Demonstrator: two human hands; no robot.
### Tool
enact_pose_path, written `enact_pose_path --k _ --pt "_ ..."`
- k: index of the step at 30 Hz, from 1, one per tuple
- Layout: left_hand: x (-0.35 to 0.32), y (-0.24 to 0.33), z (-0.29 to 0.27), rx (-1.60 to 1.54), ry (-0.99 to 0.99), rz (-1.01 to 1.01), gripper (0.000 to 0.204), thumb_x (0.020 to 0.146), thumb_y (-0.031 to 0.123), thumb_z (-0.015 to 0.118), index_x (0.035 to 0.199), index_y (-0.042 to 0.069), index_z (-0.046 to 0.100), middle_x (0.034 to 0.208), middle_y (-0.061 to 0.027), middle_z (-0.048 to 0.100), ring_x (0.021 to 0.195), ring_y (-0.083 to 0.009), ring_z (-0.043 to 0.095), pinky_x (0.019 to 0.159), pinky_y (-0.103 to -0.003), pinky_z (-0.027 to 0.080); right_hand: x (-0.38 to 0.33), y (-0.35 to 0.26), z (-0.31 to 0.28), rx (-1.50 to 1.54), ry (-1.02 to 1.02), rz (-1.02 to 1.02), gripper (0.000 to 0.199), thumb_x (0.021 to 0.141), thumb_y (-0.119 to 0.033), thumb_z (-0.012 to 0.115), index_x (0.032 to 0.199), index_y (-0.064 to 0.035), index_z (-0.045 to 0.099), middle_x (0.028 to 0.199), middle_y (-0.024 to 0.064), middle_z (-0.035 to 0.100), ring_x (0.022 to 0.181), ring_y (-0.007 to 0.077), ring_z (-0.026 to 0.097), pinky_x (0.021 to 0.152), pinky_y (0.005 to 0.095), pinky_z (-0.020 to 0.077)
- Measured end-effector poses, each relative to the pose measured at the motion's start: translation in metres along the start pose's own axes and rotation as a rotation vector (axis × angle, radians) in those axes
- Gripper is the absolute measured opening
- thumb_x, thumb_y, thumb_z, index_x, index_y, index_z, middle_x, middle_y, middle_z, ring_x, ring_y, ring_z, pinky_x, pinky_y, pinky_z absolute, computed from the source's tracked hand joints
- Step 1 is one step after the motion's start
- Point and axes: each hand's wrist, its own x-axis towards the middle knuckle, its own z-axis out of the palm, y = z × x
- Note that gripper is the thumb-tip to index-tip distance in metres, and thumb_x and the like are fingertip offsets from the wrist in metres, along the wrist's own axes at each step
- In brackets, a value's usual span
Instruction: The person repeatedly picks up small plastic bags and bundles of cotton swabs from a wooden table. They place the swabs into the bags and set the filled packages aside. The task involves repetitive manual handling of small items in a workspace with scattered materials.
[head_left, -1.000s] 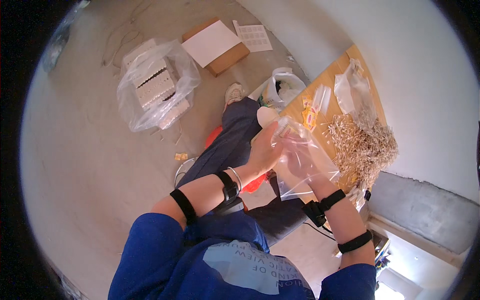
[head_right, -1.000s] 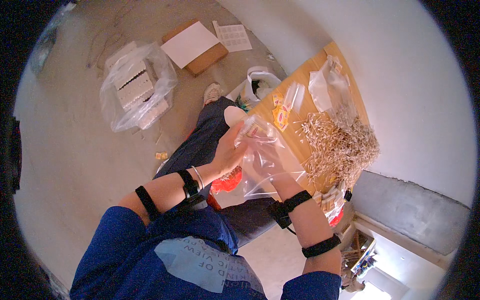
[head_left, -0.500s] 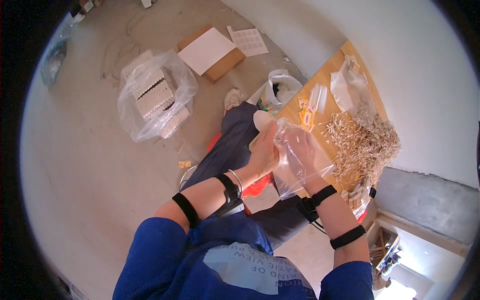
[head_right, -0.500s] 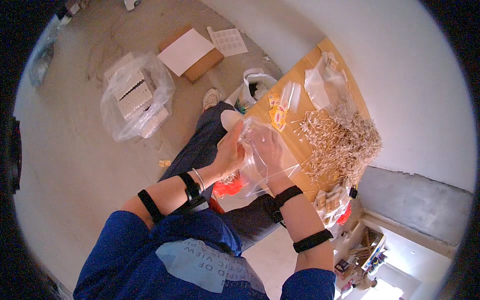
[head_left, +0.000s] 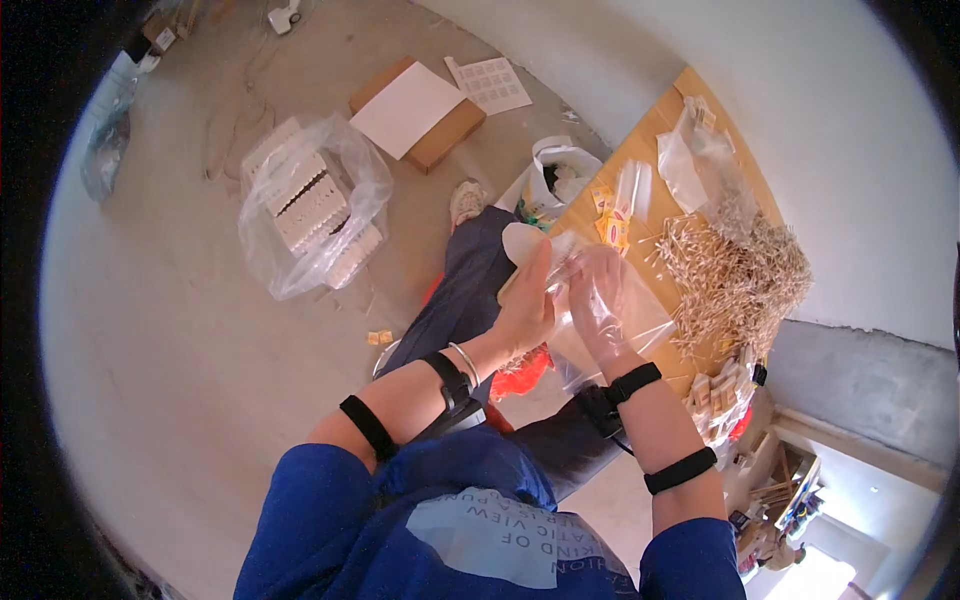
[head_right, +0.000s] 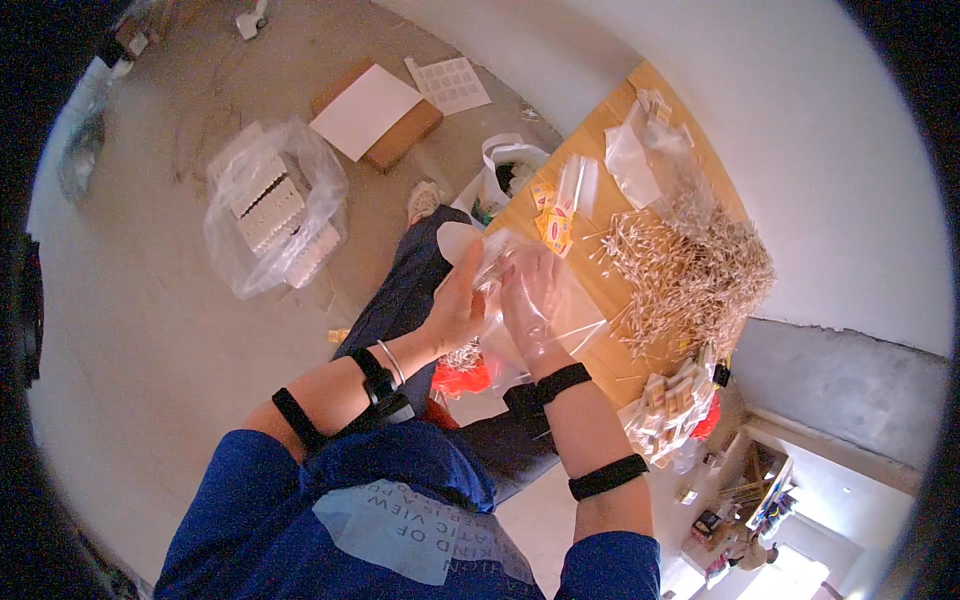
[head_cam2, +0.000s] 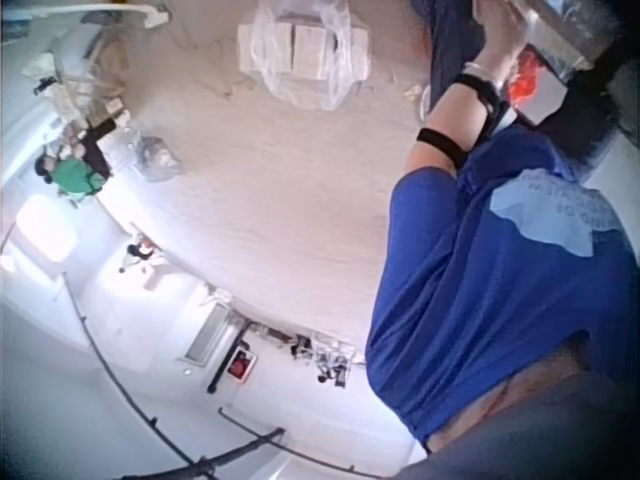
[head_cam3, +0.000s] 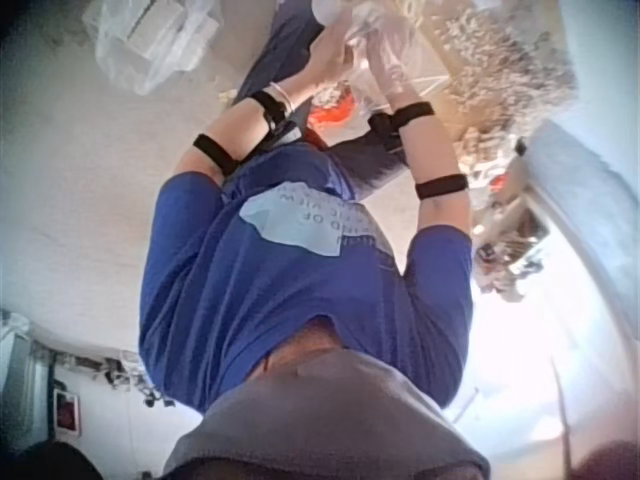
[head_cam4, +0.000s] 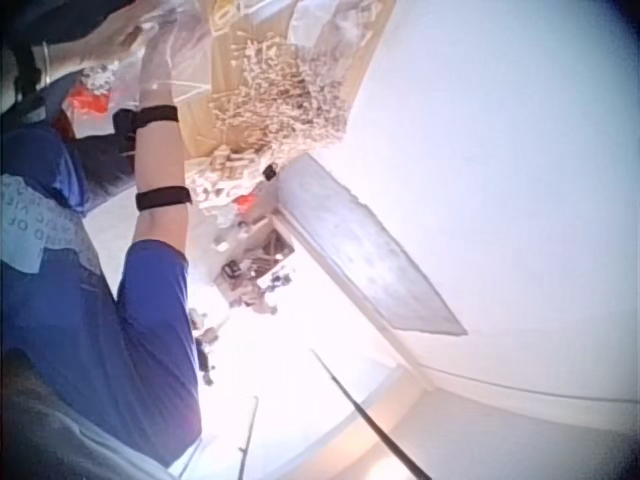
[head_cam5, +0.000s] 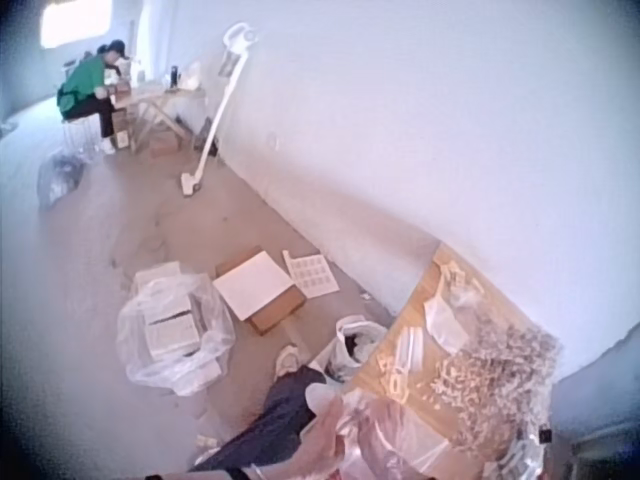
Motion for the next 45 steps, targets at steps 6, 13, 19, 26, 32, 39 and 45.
enact_pose_path --k 6,13,19,26,32,39,45 --pt "0.007 0.006 -0.002 -0.006 0.049 -0.092 0.062 0.079 -0.004 0.047 0.138 -0.008 0.027 0.139 -0.0268 0.037 0.13 -0.0378 0.036 0.109 -0.039 0.028 -0.001 0.0 -0.003 0.066 0.018 0.017 0.022 0.076 -0.012 0.065 0.096 -0.004 0.059 0.105 0.0157 0.052 0.102 0.0357 0.049 0.087 0.0446 0.0417" --pt "0.019 0.014 0.007 0.108 0.087 -0.15 0.057 0.081 -0.003 0.047 0.136 0.002 0.036 0.131 -0.0219 0.047 0.123 -0.0369 0.044 0.103 -0.041 0.036 0.003 0.007 0.006 -0.002 -0.018 0.096 0.027 0.078 -0.013 0.064 0.1 0.0003 0.057 0.11 0.0192 0.051 0.104 0.0387 0.048 0.088 0.0461 0.0411" --pt "0.027 0.006 0.008 0.176 0.038 -0.081 0.056 0.08 -0.001 0.049 0.134 -0.002 0.037 0.129 -0.0241 0.048 0.122 -0.0375 0.044 0.103 -0.041 0.036 -0.001 0.017 0.012 0.014 -0.027 0.114 0.025 0.08 -0.008 0.06 0.103 0.0 0.059 0.115 0.021 0.052 0.111 0.0396 0.047 0.095 0.0458 0.0389" --pt "0.039 0.006 -0.003 0.13 0.103 -0.115 0.052 0.085 0.008 0.052 0.132 -0.006 0.038 0.131 -0.0254 0.046 0.124 -0.0367 0.043 0.105 -0.04 0.034 -0.033 -0.029 -0.114 0.369 -0.484 0.135 0.035 0.078 -0.007 0.065 0.112 -0.0027 0.056 0.127 0.026 0.044 0.116 0.0359 0.047 0.086 0.0399 0.0476" --pt "0.041 0.068 -0.018 0.067 0.195 0.253 0.038 0.089 0.009 0.055 0.123 -0.004 0.044 0.121 -0.0215 0.053 0.114 -0.0274 0.052 0.098 -0.037 0.041 -0.074 -0.026 -0.129 0.161 0.351 0.559 0.063 0.073 -0.012 0.073 0.126 -0.0023 0.041 0.094 0.014 0.059 0.081 0.0233 0.058 0.066 0.031 0.0499" --pt "0.006 0.175 -0.011 0.192 -0.462 0.571 0.025 0.079 -0.004 0.056 0.103 -0.002 0.052 0.093 -0.0174 0.06 0.089 -0.0363 0.06 0.08 -0.04 0.05 -0.074 -0.03 -0.086 1.026 0.242 0.742 0.053 0.081 -0.006 0.065 0.126 0.0029 0.037 0.076 0.0084 0.063 0.064 0.0129 0.058 0.058 0.0276 0.0476" --pt "0.051 0.151 -0.004 0.951 -0.748 0.281 0.014 0.074 0.001 0.058 0.087 -0.005 0.057 0.087 -0.0234 0.06 0.086 -0.0362 0.061 0.074 -0.041 0.05 -0.066 -0.042 -0.091 0.993 0.274 0.616 0.048 0.084 -0.001 0.057 0.126 0.0033 0.035 0.066 0.0129 0.058 0.057 0.019 0.056 0.054 0.0328 0.0452"
